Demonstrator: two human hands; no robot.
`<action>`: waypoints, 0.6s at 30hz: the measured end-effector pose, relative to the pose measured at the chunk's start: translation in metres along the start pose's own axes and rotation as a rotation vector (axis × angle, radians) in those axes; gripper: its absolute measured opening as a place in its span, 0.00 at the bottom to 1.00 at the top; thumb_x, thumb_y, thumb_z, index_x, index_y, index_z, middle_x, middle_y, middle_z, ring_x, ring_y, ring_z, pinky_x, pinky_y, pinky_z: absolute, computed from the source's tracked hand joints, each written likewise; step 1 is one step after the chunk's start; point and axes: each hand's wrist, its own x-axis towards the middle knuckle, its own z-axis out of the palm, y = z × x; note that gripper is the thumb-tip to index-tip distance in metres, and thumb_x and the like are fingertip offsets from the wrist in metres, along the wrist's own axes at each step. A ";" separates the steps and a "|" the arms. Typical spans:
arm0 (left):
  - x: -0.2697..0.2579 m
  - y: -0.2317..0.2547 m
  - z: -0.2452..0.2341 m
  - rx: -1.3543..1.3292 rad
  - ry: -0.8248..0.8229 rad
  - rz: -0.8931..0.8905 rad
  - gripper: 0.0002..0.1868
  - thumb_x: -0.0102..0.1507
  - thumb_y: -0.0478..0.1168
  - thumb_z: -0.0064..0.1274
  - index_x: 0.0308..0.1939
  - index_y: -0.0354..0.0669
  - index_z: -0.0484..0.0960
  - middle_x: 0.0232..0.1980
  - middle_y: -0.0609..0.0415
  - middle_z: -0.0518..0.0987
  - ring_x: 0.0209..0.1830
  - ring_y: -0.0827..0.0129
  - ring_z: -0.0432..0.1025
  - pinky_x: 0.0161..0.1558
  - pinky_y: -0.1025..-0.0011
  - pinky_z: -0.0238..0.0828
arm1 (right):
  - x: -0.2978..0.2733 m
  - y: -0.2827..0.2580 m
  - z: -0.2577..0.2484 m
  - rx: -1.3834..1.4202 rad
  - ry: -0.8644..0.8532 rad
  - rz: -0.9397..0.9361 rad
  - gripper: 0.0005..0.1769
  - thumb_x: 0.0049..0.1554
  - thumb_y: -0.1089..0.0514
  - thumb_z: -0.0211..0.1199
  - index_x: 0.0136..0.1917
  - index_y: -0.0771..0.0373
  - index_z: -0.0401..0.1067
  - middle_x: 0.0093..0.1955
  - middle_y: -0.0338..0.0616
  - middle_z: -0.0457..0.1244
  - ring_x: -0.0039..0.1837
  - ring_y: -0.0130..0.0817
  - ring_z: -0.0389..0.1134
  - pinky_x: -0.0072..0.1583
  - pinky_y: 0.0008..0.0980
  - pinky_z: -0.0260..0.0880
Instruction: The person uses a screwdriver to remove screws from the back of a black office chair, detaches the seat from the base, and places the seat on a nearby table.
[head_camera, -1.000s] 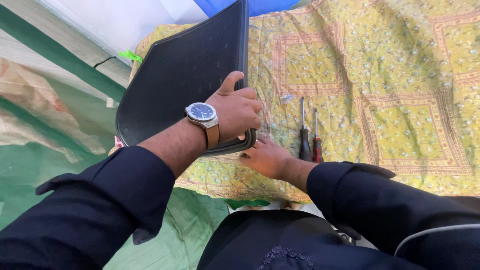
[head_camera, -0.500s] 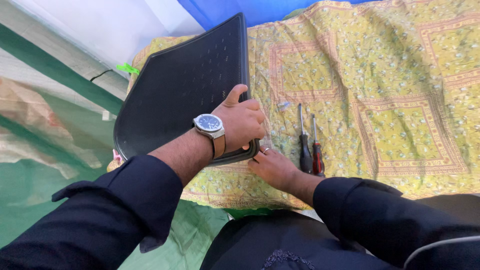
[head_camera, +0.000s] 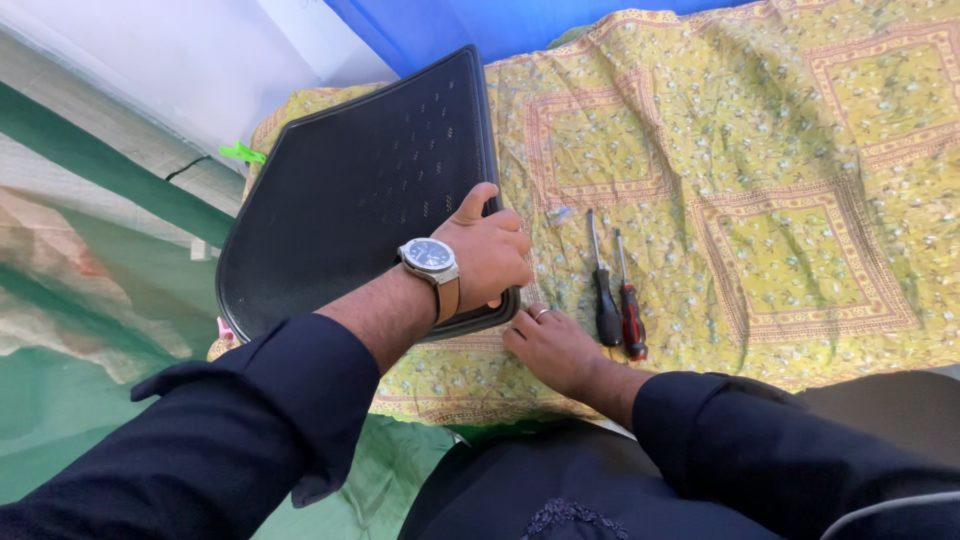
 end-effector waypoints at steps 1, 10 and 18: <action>0.001 0.000 0.000 0.004 -0.007 0.004 0.12 0.50 0.49 0.69 0.37 0.68 0.88 0.44 0.73 0.79 0.60 0.72 0.67 0.72 0.41 0.31 | 0.000 0.000 0.001 0.006 0.004 0.001 0.12 0.52 0.58 0.58 0.50 0.60 0.69 0.53 0.49 0.61 0.58 0.49 0.66 0.55 0.45 0.70; 0.002 0.003 -0.003 0.007 -0.083 -0.002 0.15 0.51 0.50 0.69 0.42 0.70 0.87 0.47 0.72 0.79 0.64 0.71 0.64 0.72 0.40 0.30 | -0.002 0.004 0.008 -0.017 -0.077 0.109 0.12 0.53 0.57 0.57 0.52 0.60 0.67 0.51 0.50 0.60 0.53 0.49 0.68 0.52 0.47 0.72; 0.002 0.003 -0.006 0.015 -0.121 0.006 0.15 0.52 0.51 0.68 0.44 0.70 0.87 0.50 0.72 0.79 0.65 0.71 0.63 0.72 0.41 0.30 | -0.003 0.001 0.007 -0.085 -0.077 0.066 0.11 0.53 0.57 0.57 0.50 0.61 0.67 0.48 0.50 0.60 0.47 0.46 0.68 0.47 0.44 0.72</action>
